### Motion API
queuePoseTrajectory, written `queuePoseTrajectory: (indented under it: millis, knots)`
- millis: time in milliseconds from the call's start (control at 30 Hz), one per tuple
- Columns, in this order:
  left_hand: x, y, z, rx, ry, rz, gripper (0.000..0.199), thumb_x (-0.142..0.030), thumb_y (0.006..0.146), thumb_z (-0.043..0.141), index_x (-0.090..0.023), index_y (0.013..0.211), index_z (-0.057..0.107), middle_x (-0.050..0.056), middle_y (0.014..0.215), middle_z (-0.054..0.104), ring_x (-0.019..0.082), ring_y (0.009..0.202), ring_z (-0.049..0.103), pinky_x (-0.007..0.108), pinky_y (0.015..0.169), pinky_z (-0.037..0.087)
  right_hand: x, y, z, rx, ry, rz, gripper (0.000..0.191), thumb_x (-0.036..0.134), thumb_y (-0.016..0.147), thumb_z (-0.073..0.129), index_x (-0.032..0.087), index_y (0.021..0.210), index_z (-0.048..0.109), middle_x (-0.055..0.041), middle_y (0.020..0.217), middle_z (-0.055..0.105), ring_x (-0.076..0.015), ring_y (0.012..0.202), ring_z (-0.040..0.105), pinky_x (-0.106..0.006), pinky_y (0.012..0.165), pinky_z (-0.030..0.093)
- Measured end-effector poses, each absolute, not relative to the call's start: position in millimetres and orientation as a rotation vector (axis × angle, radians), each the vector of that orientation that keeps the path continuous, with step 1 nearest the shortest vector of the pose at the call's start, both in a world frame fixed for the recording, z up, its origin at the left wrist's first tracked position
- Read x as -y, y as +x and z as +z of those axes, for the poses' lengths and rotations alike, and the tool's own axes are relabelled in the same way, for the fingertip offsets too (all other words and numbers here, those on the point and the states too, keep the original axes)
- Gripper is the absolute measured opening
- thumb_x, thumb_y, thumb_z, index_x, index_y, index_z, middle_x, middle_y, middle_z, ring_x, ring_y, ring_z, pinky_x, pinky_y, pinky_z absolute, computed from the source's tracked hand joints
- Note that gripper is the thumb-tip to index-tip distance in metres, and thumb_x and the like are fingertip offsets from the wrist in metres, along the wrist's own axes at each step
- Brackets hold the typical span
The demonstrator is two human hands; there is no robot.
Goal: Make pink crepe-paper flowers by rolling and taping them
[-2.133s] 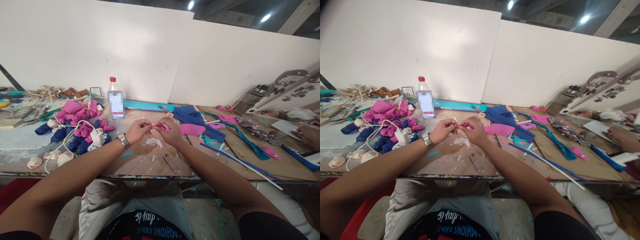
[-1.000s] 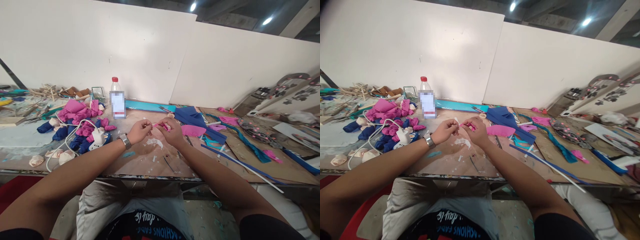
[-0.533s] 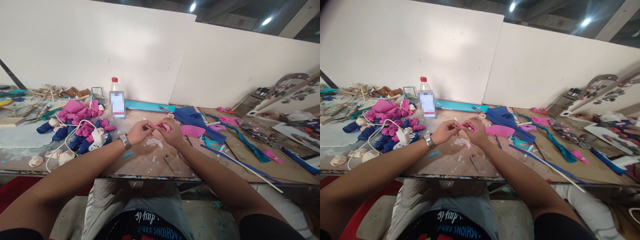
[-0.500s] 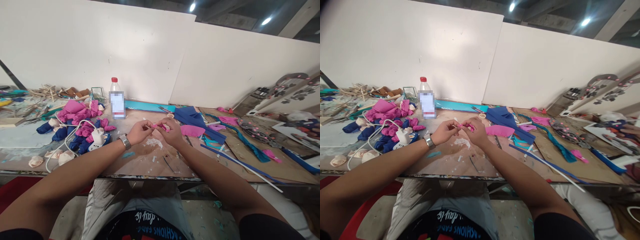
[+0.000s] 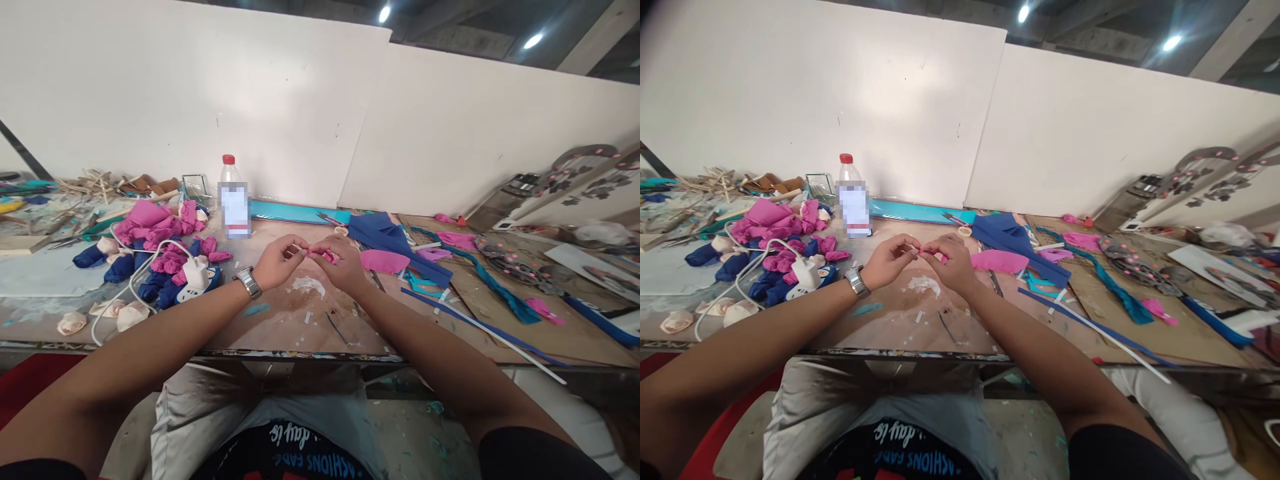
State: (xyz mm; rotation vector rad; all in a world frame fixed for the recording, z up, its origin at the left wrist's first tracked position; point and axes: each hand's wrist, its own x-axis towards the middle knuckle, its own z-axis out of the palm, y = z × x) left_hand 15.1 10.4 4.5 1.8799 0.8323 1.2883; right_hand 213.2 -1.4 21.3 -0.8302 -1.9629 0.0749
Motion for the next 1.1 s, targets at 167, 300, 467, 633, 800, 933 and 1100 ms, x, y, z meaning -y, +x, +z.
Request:
queuePoseTrajectory:
  millis: [167,300,467,633,800,933,1100]
  knots:
    - [-15,14,2,-0.824,1.911,1.282,0.031,-0.046,0.091,0.067,-0.016,0.092,0.071,0.006,0.085,0.071,0.015,0.074,0.061,0.027,0.069,0.047,0,213,22,1.962,-0.792,0.062,0.018,0.043,0.094,0.072,0.027,0.089,0.08,-0.0026,0.085,0.078,-0.0211,0.08,0.067,-0.041,0.083,0.05]
    - [-18,13,0,-0.79,1.895,1.253,0.035,-0.051,0.091,0.067,-0.016,0.094,0.072,0.006,0.085,0.071,0.015,0.075,0.061,0.029,0.07,0.048,2,213,23,1.961,-0.783,0.041,0.017,0.043,0.093,0.073,0.027,0.089,0.079,-0.0028,0.085,0.078,-0.0215,0.082,0.067,-0.042,0.083,0.049]
    - [-17,14,1,-0.749,1.853,1.214,0.036,-0.051,0.09,0.069,-0.016,0.098,0.071,0.005,0.086,0.069,0.014,0.076,0.06,0.028,0.071,0.048,1,215,21,1.943,-0.871,0.016,0.019,0.045,0.091,0.076,0.026,0.094,0.077,-0.0026,0.085,0.077,-0.0219,0.083,0.066,-0.04,0.081,0.05]
    - [-15,15,2,-0.692,1.744,1.16,0.039,-0.054,0.087,0.071,-0.016,0.095,0.068,0.003,0.082,0.063,0.012,0.072,0.055,0.026,0.066,0.047,-1,218,18,1.938,-0.887,-0.002,0.021,0.046,0.091,0.075,0.025,0.095,0.075,-0.0032,0.086,0.076,-0.0227,0.086,0.065,-0.039,0.08,0.051]
    - [-12,16,9,-0.614,1.654,1.13,0.043,-0.058,0.087,0.071,-0.015,0.092,0.067,0.002,0.081,0.062,0.01,0.068,0.054,0.025,0.065,0.048,1,216,22,1.939,-0.869,-0.022,0.02,0.045,0.09,0.075,0.025,0.093,0.075,-0.0026,0.081,0.074,-0.0229,0.085,0.064,-0.039,0.081,0.05]
    - [-11,16,12,-0.597,1.577,1.113,0.045,-0.059,0.085,0.073,-0.015,0.09,0.066,0.002,0.081,0.062,0.011,0.072,0.057,0.024,0.066,0.049,4,214,26,1.957,-0.826,0.007,0.015,0.04,0.094,0.071,0.025,0.092,0.075,-0.0023,0.083,0.075,-0.0215,0.083,0.063,-0.039,0.082,0.049]
    - [-12,15,11,-0.625,1.587,1.103,0.046,-0.06,0.084,0.074,-0.015,0.091,0.067,0.003,0.082,0.064,0.011,0.071,0.058,0.024,0.065,0.05,4,215,26,1.953,-0.819,0.039,0.015,0.039,0.094,0.07,0.025,0.092,0.075,-0.0028,0.083,0.075,-0.0218,0.085,0.064,-0.038,0.082,0.05]
